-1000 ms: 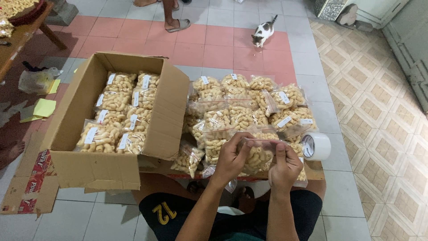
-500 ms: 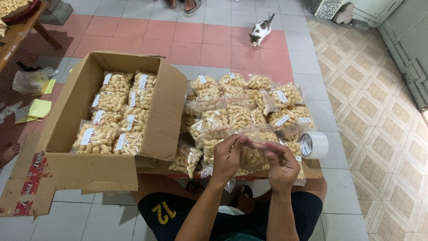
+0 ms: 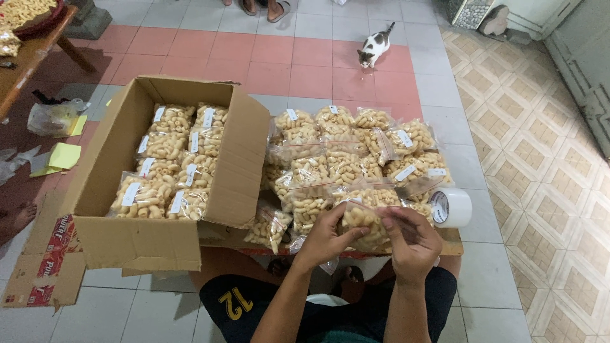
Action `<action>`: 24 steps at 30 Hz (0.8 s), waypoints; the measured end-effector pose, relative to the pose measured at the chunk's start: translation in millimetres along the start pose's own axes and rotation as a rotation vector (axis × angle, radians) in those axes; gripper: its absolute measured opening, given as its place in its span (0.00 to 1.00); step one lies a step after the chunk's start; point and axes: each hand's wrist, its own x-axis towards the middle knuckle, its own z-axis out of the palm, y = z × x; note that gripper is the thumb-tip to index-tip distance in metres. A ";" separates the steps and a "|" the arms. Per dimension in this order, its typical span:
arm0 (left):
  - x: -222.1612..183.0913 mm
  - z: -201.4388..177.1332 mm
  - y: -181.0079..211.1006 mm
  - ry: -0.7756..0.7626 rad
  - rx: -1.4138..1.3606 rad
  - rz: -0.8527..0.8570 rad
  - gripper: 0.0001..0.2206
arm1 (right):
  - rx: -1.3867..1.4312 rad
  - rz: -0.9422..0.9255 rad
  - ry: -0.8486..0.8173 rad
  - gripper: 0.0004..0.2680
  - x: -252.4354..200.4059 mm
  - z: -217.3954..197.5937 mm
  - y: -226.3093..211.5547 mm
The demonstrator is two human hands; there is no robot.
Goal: Packing small plastic bags of snacks into a cardboard box while sitting on the floor.
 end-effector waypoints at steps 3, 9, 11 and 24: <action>0.0 -3.1 2.5 0.067 0.045 -0.063 0.14 | -0.146 -0.158 -0.164 0.08 6.4 13.2 -39.6; 5.1 -7.3 6.3 0.196 0.139 -0.182 0.16 | -0.419 -0.425 -0.269 0.07 7.8 23.4 -41.9; 7.7 -7.6 13.9 0.213 0.113 -0.273 0.16 | -0.480 -0.441 -0.280 0.08 7.6 24.5 -36.5; 17.5 -26.4 -12.1 0.299 -0.284 -0.454 0.20 | -0.745 -0.466 -0.562 0.37 7.2 22.1 -7.2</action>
